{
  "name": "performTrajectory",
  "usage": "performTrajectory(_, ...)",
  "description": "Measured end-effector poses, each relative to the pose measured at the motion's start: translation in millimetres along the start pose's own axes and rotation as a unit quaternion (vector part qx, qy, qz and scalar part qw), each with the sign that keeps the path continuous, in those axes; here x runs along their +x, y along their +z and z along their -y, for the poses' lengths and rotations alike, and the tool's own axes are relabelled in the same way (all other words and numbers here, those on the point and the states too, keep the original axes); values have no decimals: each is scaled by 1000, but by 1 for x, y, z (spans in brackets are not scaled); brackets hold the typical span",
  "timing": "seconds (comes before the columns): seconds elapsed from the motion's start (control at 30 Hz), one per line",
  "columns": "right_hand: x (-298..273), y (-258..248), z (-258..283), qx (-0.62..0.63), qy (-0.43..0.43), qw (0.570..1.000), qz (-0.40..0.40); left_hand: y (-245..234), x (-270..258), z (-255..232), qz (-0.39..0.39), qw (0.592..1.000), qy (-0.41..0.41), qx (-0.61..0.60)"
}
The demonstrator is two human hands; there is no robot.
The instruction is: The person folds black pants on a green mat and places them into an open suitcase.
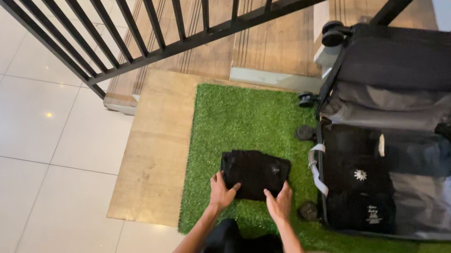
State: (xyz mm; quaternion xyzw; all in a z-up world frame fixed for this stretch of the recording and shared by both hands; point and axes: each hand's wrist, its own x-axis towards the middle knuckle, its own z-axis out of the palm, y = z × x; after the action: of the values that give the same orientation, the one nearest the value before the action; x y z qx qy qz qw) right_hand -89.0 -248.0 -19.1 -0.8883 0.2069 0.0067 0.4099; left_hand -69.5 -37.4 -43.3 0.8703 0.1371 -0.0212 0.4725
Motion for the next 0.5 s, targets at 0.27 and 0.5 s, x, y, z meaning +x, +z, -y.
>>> performTrajectory(0.27, 8, -11, -9, 58, 183, 980, 41, -13, -4, 11, 7, 996, -86, -22)
performTrajectory(0.5, -30, -22, -47, 198, 161, 961, 103, -60, -27, 24, 192, 913, -260, -248)
